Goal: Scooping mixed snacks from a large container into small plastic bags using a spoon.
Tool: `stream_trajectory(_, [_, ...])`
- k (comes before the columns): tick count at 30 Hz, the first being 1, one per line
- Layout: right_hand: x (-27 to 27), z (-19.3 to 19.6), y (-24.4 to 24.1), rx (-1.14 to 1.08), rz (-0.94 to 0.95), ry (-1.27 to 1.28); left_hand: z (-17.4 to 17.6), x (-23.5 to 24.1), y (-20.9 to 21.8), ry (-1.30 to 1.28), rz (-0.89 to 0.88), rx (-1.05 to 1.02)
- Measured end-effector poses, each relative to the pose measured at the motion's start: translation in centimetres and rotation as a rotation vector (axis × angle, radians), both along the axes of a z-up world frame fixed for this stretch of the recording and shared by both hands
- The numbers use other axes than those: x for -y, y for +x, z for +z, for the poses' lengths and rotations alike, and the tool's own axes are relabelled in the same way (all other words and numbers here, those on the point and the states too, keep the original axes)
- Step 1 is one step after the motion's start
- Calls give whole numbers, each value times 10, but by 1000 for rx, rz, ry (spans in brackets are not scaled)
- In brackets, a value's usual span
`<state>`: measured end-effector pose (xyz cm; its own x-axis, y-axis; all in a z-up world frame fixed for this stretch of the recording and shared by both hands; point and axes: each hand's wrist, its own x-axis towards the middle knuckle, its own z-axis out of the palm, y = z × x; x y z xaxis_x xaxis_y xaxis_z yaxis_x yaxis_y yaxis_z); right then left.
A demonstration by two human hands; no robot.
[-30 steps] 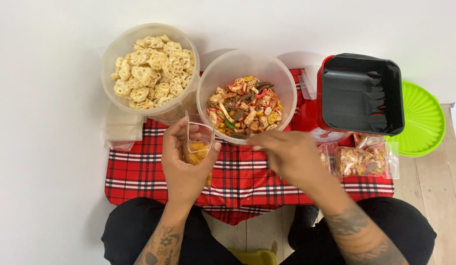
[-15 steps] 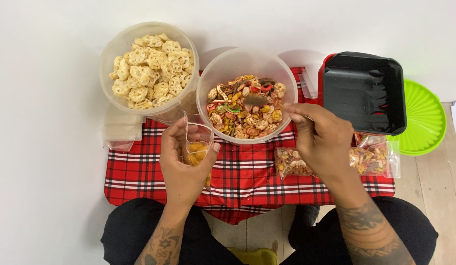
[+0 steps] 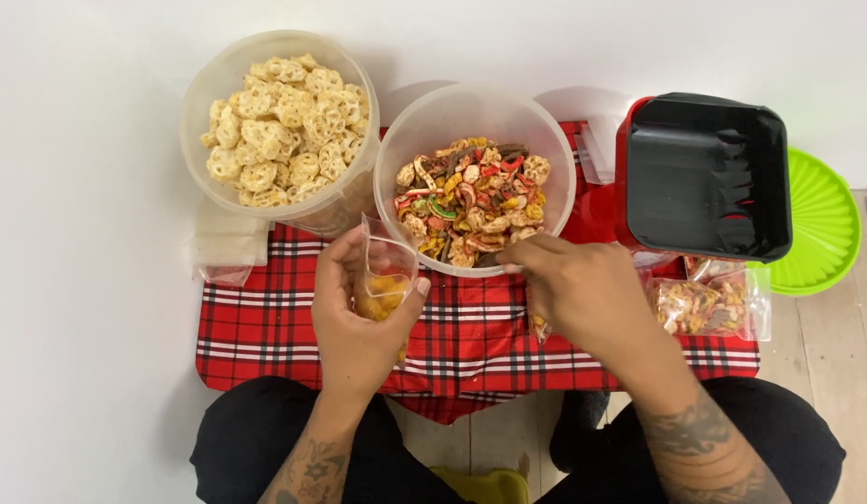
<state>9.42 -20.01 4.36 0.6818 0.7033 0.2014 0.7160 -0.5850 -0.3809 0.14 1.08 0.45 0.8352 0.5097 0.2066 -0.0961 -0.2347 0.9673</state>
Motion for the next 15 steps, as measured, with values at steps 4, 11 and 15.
stream_trajectory(4, [1, -29, 6, 50, -79, 120, 3, 3, 2, -30, -8, -17])
stream_trajectory(11, [6, -60, 17, 136, -194, 314, 4, 4, -1, -43, -15, -36])
stream_trajectory(15, [1, -65, 17, 211, -181, 398, 1, 3, -2, -24, -24, -52])
